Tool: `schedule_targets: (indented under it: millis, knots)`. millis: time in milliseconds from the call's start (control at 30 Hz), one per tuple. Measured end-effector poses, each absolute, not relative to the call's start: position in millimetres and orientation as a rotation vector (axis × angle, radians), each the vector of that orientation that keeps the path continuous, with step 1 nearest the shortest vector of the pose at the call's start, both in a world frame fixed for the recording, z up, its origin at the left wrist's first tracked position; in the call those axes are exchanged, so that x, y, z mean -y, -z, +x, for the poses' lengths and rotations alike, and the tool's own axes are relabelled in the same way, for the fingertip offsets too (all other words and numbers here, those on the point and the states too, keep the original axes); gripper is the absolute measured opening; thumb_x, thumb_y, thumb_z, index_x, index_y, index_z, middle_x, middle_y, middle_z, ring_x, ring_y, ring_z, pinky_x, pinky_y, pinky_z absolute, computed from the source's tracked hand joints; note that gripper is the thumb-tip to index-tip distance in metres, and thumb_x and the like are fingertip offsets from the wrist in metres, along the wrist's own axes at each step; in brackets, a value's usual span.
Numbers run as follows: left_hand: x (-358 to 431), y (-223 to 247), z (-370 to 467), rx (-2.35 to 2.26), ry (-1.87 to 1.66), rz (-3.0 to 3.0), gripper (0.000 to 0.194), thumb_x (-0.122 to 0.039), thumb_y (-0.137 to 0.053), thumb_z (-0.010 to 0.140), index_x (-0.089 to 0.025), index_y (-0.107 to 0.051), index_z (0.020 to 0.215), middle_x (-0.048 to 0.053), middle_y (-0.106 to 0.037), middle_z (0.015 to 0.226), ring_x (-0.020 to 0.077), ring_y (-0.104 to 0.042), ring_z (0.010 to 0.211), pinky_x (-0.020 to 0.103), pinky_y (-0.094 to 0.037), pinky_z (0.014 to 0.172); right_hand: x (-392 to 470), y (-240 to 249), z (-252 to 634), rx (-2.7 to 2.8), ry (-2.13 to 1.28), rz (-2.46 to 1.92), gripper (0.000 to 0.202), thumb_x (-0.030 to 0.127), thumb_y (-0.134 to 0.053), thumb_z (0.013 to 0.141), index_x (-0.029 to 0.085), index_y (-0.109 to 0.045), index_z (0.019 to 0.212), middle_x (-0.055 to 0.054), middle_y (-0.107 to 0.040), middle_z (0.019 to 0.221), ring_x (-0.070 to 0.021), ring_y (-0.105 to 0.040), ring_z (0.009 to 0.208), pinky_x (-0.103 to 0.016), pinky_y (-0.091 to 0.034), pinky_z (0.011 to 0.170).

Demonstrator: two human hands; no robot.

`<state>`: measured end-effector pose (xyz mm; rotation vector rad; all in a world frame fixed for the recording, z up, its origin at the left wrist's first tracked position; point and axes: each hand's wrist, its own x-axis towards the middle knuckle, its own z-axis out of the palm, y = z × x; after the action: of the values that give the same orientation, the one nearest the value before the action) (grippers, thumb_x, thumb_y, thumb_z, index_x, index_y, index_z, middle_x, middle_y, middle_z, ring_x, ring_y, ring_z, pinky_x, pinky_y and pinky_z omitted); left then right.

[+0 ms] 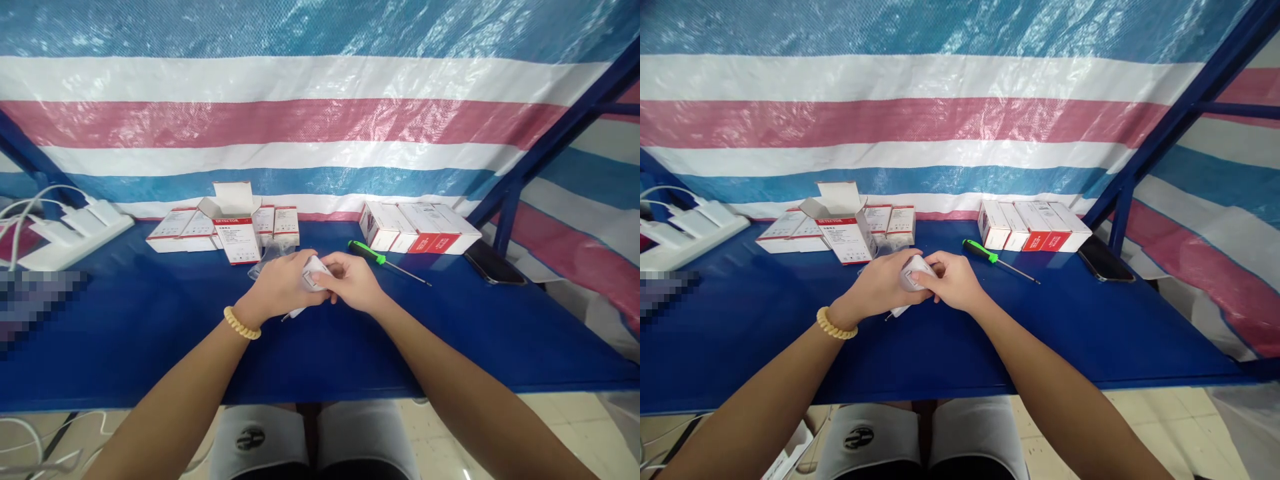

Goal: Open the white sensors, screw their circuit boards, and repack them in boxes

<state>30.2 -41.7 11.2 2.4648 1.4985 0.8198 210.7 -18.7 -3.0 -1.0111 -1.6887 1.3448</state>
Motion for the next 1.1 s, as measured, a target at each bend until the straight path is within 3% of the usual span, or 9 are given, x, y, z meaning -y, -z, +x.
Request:
schedule_targets:
  millis: [133, 200, 267, 433, 567, 833, 1100]
  knots:
    - [37, -9, 24, -1.485, -1.011, 2.547, 0.059, -0.044, -0.082, 0.067, -0.019, -0.06, 0.116, 0.01, -0.071, 0.11, 0.0291, -0.069, 0.097, 0.04, -0.054, 0.083, 4, -2, 225, 1.541, -1.235, -0.971, 0.034, 0.049, -0.067, 0.074, 0.017, -0.066, 0.086, -0.004, -0.072, 0.073, -0.0108, -0.058, 0.049, -0.023, -0.041, 0.041]
    - [34, -10, 20, -1.456, -1.12, 2.56, 0.062, -0.044, -0.083, 0.067, -0.017, -0.06, 0.118, 0.011, -0.07, 0.113, 0.03, -0.067, 0.103, 0.043, -0.053, 0.09, -7, -5, 239, 1.415, -1.077, -1.077, 0.024, 0.041, -0.061, 0.076, 0.017, -0.065, 0.078, -0.002, -0.069, 0.068, -0.0089, -0.051, 0.045, -0.024, -0.041, 0.045]
    - [32, -11, 16, -1.438, -1.204, 2.564, 0.059, -0.044, -0.083, 0.068, -0.017, -0.061, 0.116, 0.01, -0.07, 0.108, 0.0289, -0.067, 0.101, 0.044, -0.052, 0.092, -16, -7, 253, 1.437, -0.853, -1.234, 0.013, 0.03, -0.063, 0.071, 0.018, -0.065, 0.075, -0.001, -0.067, 0.063, -0.011, -0.053, 0.049, -0.026, -0.044, 0.051]
    - [30, -12, 13, -1.375, -1.355, 2.587, 0.04, -0.038, -0.082, 0.071, -0.017, -0.065, 0.101, 0.007, -0.067, 0.097, 0.023, -0.066, 0.091, 0.038, -0.056, 0.084, -26, 2, 270, 1.84, -0.615, -1.454, 0.01, 0.02, -0.062, 0.072, 0.019, -0.072, 0.071, -0.003, -0.072, 0.07, -0.0177, -0.065, 0.064, -0.031, -0.051, 0.066]
    - [29, -9, 13, -1.369, -1.488, 2.576, 0.033, -0.036, -0.079, 0.075, -0.019, -0.064, 0.1, 0.006, -0.068, 0.099, 0.0211, -0.068, 0.091, 0.035, -0.057, 0.084, -29, 13, 265, 2.019, -0.59, -1.455, 0.015, 0.019, -0.062, 0.074, 0.021, -0.076, 0.071, -0.003, -0.076, 0.075, -0.0199, -0.069, 0.071, -0.032, -0.053, 0.071]
    - [33, -6, 12, -1.232, -1.467, 2.684, 0.045, -0.049, -0.079, 0.074, -0.018, -0.061, 0.101, 0.006, -0.074, 0.094, 0.0189, -0.072, 0.082, 0.028, -0.058, 0.073, -32, 23, 258, 2.057, -0.566, -1.533, 0.014, 0.024, -0.064, 0.079, 0.022, -0.077, 0.074, -0.003, -0.077, 0.079, -0.0211, -0.071, 0.076, -0.034, -0.053, 0.075]
    - [40, -9, 15, -1.164, -1.354, 2.661, 0.036, -0.037, -0.069, 0.068, -0.02, -0.059, 0.098, 0.003, -0.073, 0.088, 0.0171, -0.07, 0.07, 0.028, -0.056, 0.062, -29, 17, 254, 2.136, -0.495, -1.654, 0.013, 0.015, -0.058, 0.077, 0.019, -0.066, 0.067, -0.007, -0.072, 0.071, -0.0203, -0.065, 0.066, -0.031, -0.046, 0.063]
